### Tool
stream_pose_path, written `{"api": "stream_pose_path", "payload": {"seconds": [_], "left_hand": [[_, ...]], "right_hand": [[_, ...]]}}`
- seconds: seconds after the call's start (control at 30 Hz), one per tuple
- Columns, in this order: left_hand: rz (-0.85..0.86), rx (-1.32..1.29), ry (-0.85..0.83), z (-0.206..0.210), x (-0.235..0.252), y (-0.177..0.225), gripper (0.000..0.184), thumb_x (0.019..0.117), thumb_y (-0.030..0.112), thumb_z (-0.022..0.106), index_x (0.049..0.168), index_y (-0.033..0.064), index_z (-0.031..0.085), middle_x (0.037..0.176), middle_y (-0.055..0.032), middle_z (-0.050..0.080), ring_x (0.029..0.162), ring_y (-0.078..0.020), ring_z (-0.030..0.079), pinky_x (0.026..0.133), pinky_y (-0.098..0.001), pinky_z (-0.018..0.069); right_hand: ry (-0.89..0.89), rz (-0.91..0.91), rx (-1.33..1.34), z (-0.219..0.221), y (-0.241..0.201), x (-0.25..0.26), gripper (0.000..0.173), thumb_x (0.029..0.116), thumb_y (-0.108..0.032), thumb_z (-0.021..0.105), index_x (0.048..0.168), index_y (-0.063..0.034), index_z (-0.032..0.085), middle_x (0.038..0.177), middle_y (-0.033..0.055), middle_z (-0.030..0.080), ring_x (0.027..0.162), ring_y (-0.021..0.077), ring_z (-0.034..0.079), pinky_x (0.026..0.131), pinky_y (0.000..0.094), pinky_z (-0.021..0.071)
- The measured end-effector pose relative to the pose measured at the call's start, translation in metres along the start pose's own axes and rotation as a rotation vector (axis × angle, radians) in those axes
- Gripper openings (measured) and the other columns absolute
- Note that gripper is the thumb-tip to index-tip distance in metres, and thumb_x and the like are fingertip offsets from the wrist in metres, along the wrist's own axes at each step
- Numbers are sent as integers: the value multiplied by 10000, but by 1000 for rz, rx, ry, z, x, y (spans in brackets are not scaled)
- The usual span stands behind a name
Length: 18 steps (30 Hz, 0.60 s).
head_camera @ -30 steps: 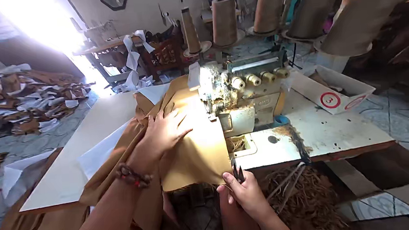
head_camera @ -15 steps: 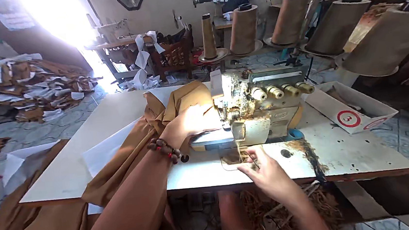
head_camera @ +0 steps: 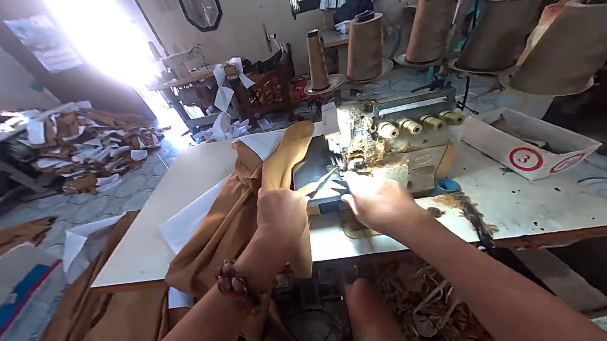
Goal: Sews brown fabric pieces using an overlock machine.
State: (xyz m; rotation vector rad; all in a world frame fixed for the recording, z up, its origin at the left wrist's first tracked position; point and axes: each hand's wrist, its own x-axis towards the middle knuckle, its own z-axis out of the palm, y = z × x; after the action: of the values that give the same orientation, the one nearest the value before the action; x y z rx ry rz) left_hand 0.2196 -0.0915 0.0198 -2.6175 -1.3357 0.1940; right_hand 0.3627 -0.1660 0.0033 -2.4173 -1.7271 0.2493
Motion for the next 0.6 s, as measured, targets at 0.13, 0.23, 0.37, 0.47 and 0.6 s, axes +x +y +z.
{"api": "stream_pose_path", "payload": {"seconds": [0.13,0.23,0.37,0.47,0.6], "left_hand": [[175,-23,137,13,-7,-10,246,1052,159,529,1068,22,733,1031,-184,702,990,-367,677,871,-518,506],[288,-242,341,34,-5,-45,318,863,-46,686,1166,40,730,1081,-184,715,1020,-388,688,886,-568,543],[-61,-342,-49,42,3,-115,474,934,168,717,1362,37,561,1185,-267,671,1124,-484,636,935,-701,471],[128,-496,-336,26,-1,-159,378,1085,268,504,1199,-53,668,1118,-261,676,1072,-385,643,965,-607,467],[315,-930,136,-97,-40,-155,431,1103,391,334,1378,114,515,1161,27,647,1062,-23,626,954,-286,536]], "right_hand": [[-57,-26,-24,-2,-28,22,289,1097,-232,443,1246,-19,571,1063,203,671,1032,388,680,807,544,547],[119,-117,79,11,-12,15,325,1097,-277,471,1287,-42,593,1085,198,684,1035,383,684,844,561,541],[380,-216,355,49,30,-21,405,961,-319,716,1233,-32,630,900,171,684,797,355,682,714,572,548],[37,-241,396,56,38,-53,291,1073,-221,505,1231,-25,651,977,201,692,924,363,680,841,562,520],[-124,-413,744,72,13,-64,344,1108,-186,390,1323,-66,630,1089,68,678,829,79,625,787,264,532]]}}
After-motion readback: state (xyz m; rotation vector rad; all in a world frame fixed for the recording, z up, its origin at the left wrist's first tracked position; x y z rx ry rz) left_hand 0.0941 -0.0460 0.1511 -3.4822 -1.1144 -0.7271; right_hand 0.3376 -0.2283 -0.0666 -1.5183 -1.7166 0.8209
